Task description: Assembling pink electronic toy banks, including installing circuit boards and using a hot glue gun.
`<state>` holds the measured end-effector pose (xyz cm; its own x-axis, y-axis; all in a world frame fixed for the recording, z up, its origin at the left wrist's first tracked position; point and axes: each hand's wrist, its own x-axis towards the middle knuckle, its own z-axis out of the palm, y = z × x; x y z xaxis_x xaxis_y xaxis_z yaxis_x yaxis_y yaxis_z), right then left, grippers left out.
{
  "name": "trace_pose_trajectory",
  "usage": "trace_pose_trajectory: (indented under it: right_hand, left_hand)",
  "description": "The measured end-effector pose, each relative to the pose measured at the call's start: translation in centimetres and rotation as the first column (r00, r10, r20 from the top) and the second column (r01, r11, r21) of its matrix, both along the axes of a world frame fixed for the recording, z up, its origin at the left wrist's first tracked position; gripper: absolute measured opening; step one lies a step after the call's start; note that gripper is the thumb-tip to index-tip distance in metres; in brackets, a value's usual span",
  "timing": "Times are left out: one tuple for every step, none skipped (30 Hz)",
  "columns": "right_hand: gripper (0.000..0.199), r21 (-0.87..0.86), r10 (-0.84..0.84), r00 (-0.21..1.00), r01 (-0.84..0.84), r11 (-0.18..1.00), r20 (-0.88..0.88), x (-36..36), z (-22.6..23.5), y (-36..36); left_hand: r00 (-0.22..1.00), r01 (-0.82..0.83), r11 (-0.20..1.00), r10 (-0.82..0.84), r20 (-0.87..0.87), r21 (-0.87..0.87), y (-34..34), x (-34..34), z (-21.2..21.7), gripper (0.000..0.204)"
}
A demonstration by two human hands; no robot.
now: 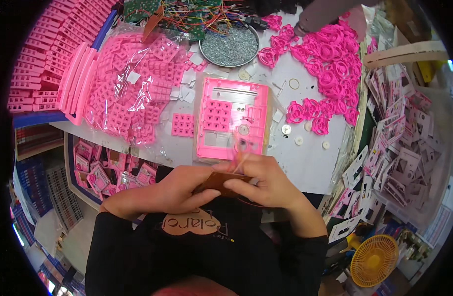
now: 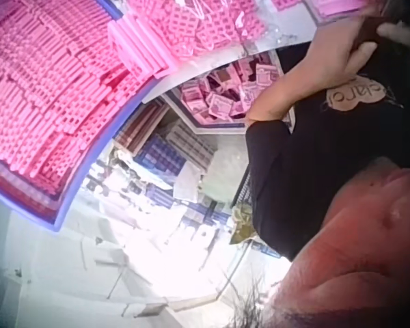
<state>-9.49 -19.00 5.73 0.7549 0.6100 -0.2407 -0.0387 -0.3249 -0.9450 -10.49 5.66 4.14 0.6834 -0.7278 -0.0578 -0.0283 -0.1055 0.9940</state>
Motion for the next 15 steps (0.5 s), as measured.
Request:
trace_pose_trajectory:
  right_hand:
    - [0.029,0.074,-0.087,0.964,0.07,0.995,0.25,-0.1,-1.0,-0.2]
    - [0.031,0.177,0.001,0.987,-0.03,0.984,0.159,0.2,-0.8,-0.9]
    - [0.034,0.286,0.098,0.992,-0.116,0.951,0.077,0.5,-0.1,-2.4]
    - [0.037,0.39,0.193,0.981,-0.18,0.903,0.004,0.7,0.4,-3.9]
    - [0.032,0.456,0.406,0.913,-0.354,0.816,-0.018,1.1,0.5,-5.2]
    - [0.027,0.525,0.599,0.801,-0.5,0.689,-0.023,1.4,0.6,-6.2]
    - [0.023,0.542,0.639,0.765,-0.505,0.672,-0.08,1.5,0.7,-6.6]
    - [0.022,0.54,0.62,0.778,-0.479,0.693,-0.105,1.5,1.0,-7.0]
    - [0.022,0.536,0.599,0.79,-0.453,0.712,-0.13,1.3,1.3,-7.4]
    - [0.021,0.534,0.577,0.803,-0.426,0.73,-0.15,1.2,1.4,-7.7]
    - [0.024,0.556,0.537,0.832,-0.383,0.738,-0.14,1.1,1.5,-7.5]
    - [0.026,0.577,0.496,0.859,-0.341,0.742,-0.13,1.0,1.6,-7.4]
    - [0.029,0.556,0.485,0.867,-0.349,0.755,-0.115,1.3,1.8,-7.3]
    - [0.033,0.534,0.476,0.874,-0.357,0.767,-0.099,1.4,1.8,-7.3]
    - [0.033,0.482,0.394,0.916,-0.312,0.819,-0.077,1.2,1.7,-7.3]
  left_hand:
    - [0.993,-0.002,1.0,0.003,-0.118,0.004,0.3,0.2,0.2,0.034]
    - [0.972,-0.01,1.0,0.013,-0.235,0.012,1.2,0.3,0.6,0.039]
    - [0.937,-0.017,1.0,0.023,-0.349,0.02,1.9,0.4,0.7,0.044]
    - [0.99,-0.045,0.992,0.06,-0.125,0.114,2.3,0.8,0.3,0.049]
    - [0.992,-0.087,0.977,0.067,0.105,0.195,2.5,1.6,-0.2,0.054]
    - [0.942,-0.146,0.954,0.054,0.33,0.26,2.6,2.5,-0.6,0.059]
    - [0.876,-0.154,0.921,-0.041,0.481,0.358,2.1,3.4,-0.9,0.066]
    - [0.781,-0.17,0.88,-0.154,0.605,0.443,1.1,4.7,-0.5,0.073]
    - [0.662,-0.202,0.83,-0.275,0.697,0.519,0.5,5.4,-0.3,0.08]
    - [0.668,-0.205,0.806,-0.299,0.682,0.555,0.3,5.5,-1.0,0.086]
    - [0.673,-0.208,0.78,-0.323,0.665,0.59,0.1,5.4,-2.0,0.093]
    - [0.679,-0.211,0.753,-0.346,0.647,0.623,-0.1,5.4,-2.6,0.099]
    - [0.674,-0.221,0.73,-0.365,0.642,0.647,-0.2,5.2,-2.6,0.1]
    - [0.669,-0.231,0.706,-0.385,0.636,0.67,-0.3,4.9,-2.4,0.102]
    - [0.664,-0.241,0.681,-0.404,0.629,0.692,-0.4,4.6,-2.4,0.103]
